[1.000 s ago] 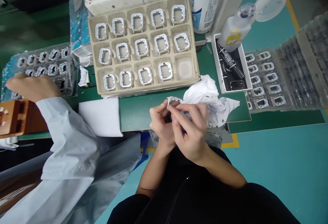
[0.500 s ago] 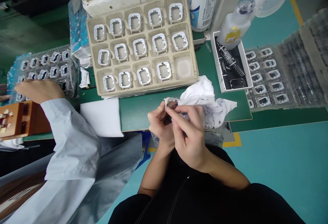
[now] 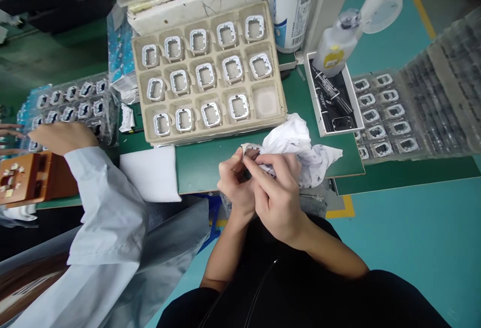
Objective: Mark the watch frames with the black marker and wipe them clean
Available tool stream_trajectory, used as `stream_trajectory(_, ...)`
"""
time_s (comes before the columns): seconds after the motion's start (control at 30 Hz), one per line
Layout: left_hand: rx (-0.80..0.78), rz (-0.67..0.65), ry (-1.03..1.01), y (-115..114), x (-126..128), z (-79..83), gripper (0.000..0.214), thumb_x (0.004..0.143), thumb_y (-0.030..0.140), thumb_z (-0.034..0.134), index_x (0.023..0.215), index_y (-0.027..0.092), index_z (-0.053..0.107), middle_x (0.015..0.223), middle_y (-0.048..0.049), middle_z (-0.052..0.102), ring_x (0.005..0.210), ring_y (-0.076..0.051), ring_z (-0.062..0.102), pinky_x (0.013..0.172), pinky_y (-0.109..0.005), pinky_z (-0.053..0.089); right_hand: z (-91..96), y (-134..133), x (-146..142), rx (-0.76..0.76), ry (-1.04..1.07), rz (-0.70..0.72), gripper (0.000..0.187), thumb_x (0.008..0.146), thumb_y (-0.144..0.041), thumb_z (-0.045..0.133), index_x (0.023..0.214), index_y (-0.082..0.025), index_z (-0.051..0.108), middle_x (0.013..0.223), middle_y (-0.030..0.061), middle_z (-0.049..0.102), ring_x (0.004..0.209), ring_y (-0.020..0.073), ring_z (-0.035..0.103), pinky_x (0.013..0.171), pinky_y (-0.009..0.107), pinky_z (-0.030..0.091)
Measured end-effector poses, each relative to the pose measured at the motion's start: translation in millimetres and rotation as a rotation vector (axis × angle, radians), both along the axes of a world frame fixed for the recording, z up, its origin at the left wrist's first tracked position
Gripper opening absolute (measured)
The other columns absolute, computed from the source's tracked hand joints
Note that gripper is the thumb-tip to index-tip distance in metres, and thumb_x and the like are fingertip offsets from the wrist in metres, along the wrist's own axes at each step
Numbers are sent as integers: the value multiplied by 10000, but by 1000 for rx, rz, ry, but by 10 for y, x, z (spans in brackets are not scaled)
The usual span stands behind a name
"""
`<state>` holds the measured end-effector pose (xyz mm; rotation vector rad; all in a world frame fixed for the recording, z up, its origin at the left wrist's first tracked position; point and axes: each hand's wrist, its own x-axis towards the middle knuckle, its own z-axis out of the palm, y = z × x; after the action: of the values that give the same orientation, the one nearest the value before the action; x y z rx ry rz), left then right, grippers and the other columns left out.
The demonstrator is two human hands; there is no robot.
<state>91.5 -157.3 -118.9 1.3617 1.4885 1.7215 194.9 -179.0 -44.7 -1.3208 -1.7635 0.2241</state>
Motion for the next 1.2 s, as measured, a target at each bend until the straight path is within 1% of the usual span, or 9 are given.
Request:
stream_trajectory(0.1,111,-5,-46,28,23,110,398,1085,456,954,1351,299,702,1172,-15,934,1029,-236,959,947,-393,795,-26,32,9,31,-1,11,420,1160,-85,605,1488,-203,838,1250,105,818,1158,264,680,999,472,539)
stream_trajectory(0.2,121,-29,-51,45,22,154,426,1067,451,977,1369,293,721,1167,-3,936,1015,-228,960,903,-367,801,-58,43,15,33,24,24,419,1167,-98,597,1490,-214,838,1274,108,821,1156,270,687,989,476,556)
stream_trajectory(0.33,113,-26,-26,29,7,124,420,1080,433,967,1379,269,722,1176,-24,939,1037,-230,962,929,-369,795,-76,31,19,-9,35,31,465,1164,-105,577,1528,-244,831,1280,111,810,1160,277,689,998,488,586)
stream_trajectory(0.5,64,9,45,-17,-15,47,355,1139,479,887,1340,260,694,1231,-66,936,1108,-277,963,1000,-449,786,-53,6,20,-14,109,49,469,1170,-93,553,1520,-218,839,1262,115,799,1155,266,707,1000,477,621)
stream_trajectory(0.6,41,19,52,-26,-24,29,403,1095,483,935,1346,276,698,1233,-41,933,1110,-278,964,1005,-445,795,-34,-6,31,-17,127,61,462,1163,-84,565,1515,-209,838,1281,120,802,1172,271,715,1014,481,630)
stream_trajectory(0.67,29,12,30,-19,-23,50,456,1045,492,981,1346,284,709,1201,-17,934,1066,-266,965,957,-422,803,-30,-9,39,-9,110,56,442,1157,-78,581,1493,-196,843,1286,124,803,1172,275,713,1013,483,628)
stream_trajectory(0.83,-38,-20,-68,25,7,207,534,968,575,1032,1275,276,713,1107,-38,940,973,-273,959,879,-389,795,-69,15,34,11,73,25,430,1160,-83,575,1473,-214,839,1283,110,812,1157,274,713,1000,487,617)
stream_trajectory(0.97,-100,-39,-104,51,16,310,630,869,566,1111,1240,269,698,1078,-52,949,936,-282,956,830,-360,786,-111,37,4,28,89,17,440,1147,-74,584,1489,-203,828,1284,125,801,1179,283,702,1005,489,617)
stream_trajectory(1.2,-83,-69,-166,39,11,324,569,904,469,1104,1263,264,713,1090,-48,958,937,-274,962,835,-343,791,-139,31,-30,63,76,-14,501,1104,-45,605,1518,-231,817,1304,120,825,1176,284,724,999,495,605)
